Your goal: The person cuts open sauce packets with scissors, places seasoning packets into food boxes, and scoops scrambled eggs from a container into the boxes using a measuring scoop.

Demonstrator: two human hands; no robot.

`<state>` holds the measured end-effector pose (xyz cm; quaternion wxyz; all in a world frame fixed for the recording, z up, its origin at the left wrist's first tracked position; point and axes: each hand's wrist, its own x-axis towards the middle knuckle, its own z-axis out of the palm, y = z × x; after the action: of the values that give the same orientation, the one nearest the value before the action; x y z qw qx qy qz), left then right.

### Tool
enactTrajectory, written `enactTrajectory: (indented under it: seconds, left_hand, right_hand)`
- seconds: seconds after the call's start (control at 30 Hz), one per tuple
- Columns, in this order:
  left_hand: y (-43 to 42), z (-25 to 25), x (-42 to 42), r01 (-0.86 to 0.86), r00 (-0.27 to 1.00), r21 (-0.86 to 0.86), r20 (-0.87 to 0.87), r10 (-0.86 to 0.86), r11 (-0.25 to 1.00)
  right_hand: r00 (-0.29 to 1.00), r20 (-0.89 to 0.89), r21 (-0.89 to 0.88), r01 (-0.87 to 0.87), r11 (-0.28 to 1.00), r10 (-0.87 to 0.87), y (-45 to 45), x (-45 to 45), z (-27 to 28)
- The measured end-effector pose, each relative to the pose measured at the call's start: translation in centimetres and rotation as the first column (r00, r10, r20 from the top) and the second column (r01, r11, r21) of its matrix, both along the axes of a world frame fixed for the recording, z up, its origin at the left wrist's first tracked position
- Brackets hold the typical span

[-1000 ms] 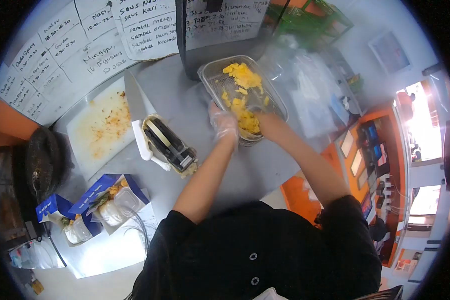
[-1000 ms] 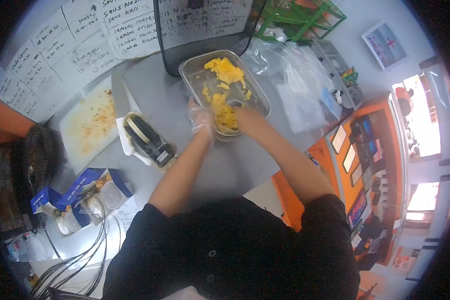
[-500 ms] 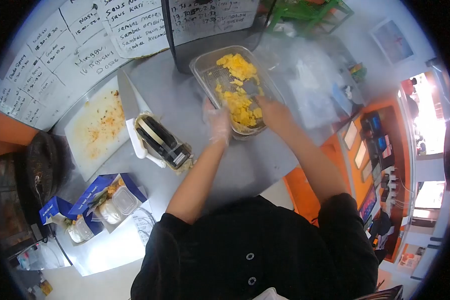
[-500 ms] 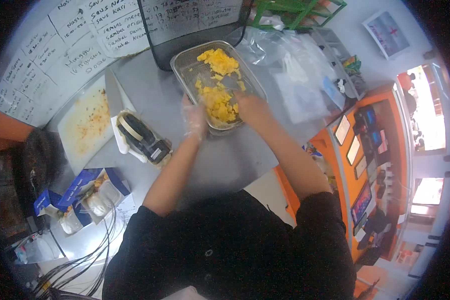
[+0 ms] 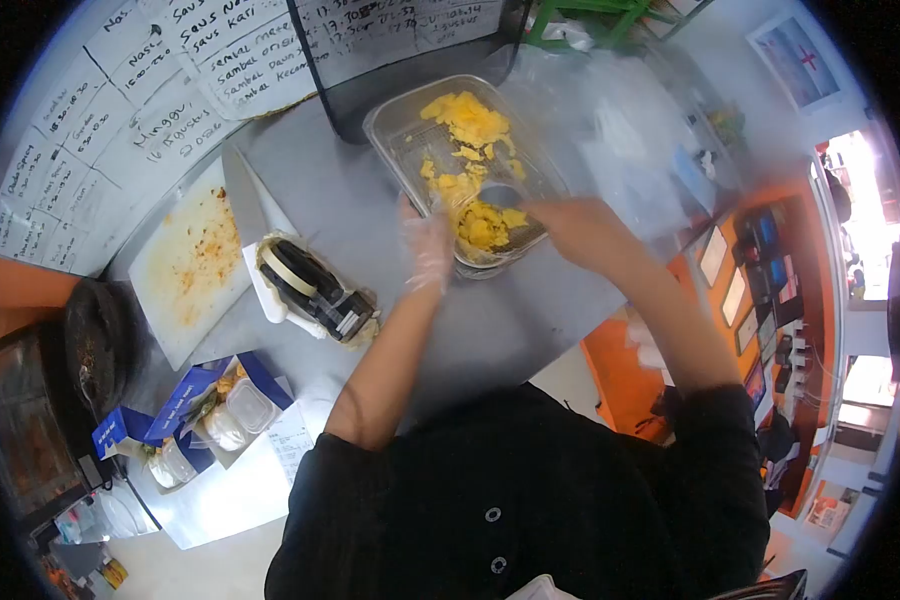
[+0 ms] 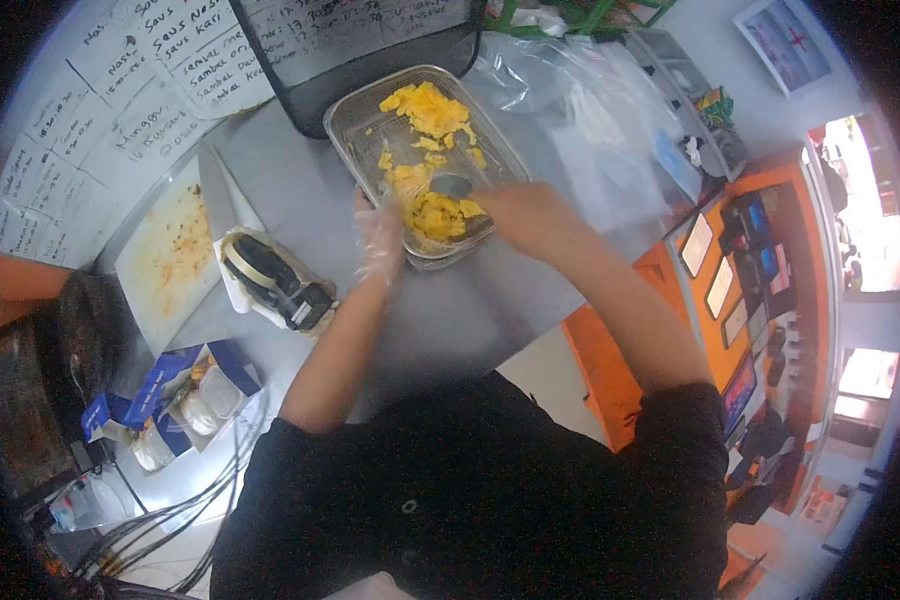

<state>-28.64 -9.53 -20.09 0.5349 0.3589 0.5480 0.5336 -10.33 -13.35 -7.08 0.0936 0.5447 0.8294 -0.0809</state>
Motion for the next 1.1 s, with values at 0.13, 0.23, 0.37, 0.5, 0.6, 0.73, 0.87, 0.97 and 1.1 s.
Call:
enactTrajectory:
  seconds: [0.13,0.23,0.37,0.5,0.6,0.73,0.87,0.97,1.1]
  left_hand:
    - [-0.5,0.4,-1.0,0.086,0.995,-0.031,-0.058,-0.087,0.996]
    - [-1.0,3.5,-0.9,0.065,0.998,-0.070,-0.010,-0.066,0.995]
    - [-0.9,2.0,-0.4,0.007,1.000,-0.047,-0.013,-0.007,0.999]
    - [-0.6,-0.3,-0.1,0.015,1.000,0.005,0.023,-0.015,1.000]
    - [-0.2,-0.4,-0.4,0.030,0.999,0.019,-0.027,-0.029,0.999]
    - [-0.9,1.7,-1.6,0.127,0.989,0.019,-0.082,-0.125,0.992]
    - [-0.9,1.9,-1.4,0.132,0.988,-0.032,-0.071,-0.134,0.991]
    - [-0.8,0.7,-1.2,0.102,0.983,-0.010,-0.155,-0.102,0.995]
    - [-0.7,1.9,-1.2,0.116,0.986,-0.012,-0.122,-0.116,0.993]
  right_hand:
    - [0.991,0.128,-0.119,0.046,0.992,-0.031,-2.2,-1.7,2.0]
    - [0.973,0.180,-0.058,-0.138,0.989,0.147,-3.0,-1.7,1.4]
    - [0.952,0.203,-0.093,-0.216,0.972,0.231,-2.7,-1.8,-0.9]
    - [0.937,0.227,-0.139,-0.238,0.961,0.265,-0.6,-2.3,0.1]
    - [0.960,0.114,-0.085,-0.248,0.965,0.257,0.5,-1.1,2.0]
    - [0.999,0.030,0.121,0.011,0.993,-0.014,0.1,-0.2,-1.6]
    - [0.973,0.014,0.038,0.228,0.973,-0.229,2.0,-3.0,-4.6]
    - [0.986,-0.060,-0.032,0.156,0.987,-0.157,1.8,-3.9,-5.5]
    - [0.933,-0.329,-0.141,0.102,0.985,-0.144,-0.6,-3.7,-4.4]
